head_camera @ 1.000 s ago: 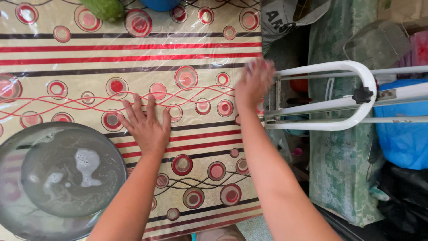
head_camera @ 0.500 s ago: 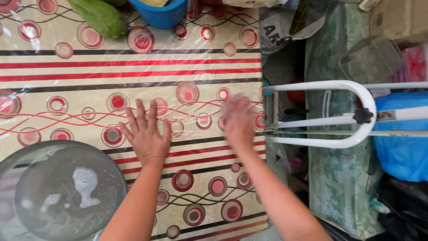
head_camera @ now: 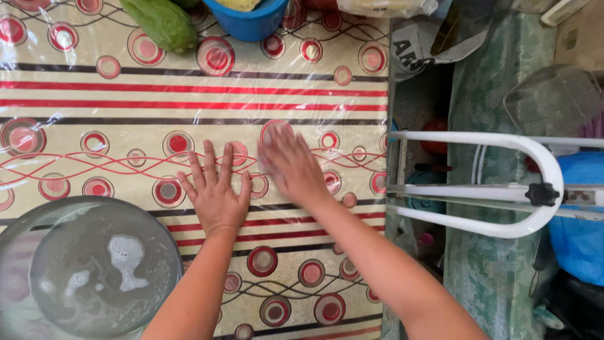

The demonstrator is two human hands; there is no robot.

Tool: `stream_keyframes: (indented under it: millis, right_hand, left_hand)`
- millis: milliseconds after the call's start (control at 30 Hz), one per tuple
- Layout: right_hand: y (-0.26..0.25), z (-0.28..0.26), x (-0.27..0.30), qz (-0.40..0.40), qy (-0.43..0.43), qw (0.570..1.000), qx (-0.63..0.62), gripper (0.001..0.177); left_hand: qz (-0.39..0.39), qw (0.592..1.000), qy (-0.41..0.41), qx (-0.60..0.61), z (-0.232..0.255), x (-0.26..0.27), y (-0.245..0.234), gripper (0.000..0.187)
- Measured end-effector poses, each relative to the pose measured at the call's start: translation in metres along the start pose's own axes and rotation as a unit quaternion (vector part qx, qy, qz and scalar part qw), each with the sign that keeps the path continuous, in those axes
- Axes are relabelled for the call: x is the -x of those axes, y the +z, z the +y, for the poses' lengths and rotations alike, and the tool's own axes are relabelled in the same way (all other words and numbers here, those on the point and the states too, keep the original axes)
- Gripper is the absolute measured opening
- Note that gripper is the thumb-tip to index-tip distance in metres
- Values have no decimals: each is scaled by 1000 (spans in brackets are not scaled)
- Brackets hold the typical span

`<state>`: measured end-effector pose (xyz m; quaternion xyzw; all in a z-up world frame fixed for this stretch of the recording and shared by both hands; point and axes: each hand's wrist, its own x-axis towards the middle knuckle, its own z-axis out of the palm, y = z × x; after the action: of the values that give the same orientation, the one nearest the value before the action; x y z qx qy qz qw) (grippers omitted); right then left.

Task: The person wipes a patterned table surface with a cloth, then uses a sponge and liquid soap to scrub the table. They rinse the cloth in a metal basin of water and continue wiping the table repeatedly.

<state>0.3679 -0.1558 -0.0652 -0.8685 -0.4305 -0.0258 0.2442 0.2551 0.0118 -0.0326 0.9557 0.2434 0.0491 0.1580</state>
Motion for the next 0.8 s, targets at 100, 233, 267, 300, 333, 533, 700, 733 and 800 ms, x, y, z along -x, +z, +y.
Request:
stream_keyframes:
  millis: [100,233,267,300,333,533,700,733,800]
  right_hand:
    - [-34,26,33,-41,78,994,57,52]
    - [-53,139,-14,119,243,950,156,58]
    - [-51,167,-40,152,295,933,138,58]
    - [-46,188,-69,175,328,915,156,57]
    - [-39,201,-96,198,362,895,172,56]
    - [14,136,-158,131,232,960,93,46]
    - [-11,50,-48,63,-19,998,13,52]
    - [-22,55,-39,55,8,998,21,52]
    - [-41,90,-50,142,40,988,32,43]
  left_hand:
    - [2,1000,-1,1,1,0,-2,67]
    - [6,1000,0,-6,2,0,-2,66]
    - [8,1000,3,-7,1,0,-2,66]
    - [9,1000,4,-5,1,0,-1,66]
    - [12,1000,4,-5,1,0,0,67]
    - [10,1000,1,-7,0,0,2,68]
    - [12,1000,0,-7,1,-1,0,67]
    - [14,1000,1,-12,1,-1,0,67]
    - [15,1000,1,-16,1,-2,0,68]
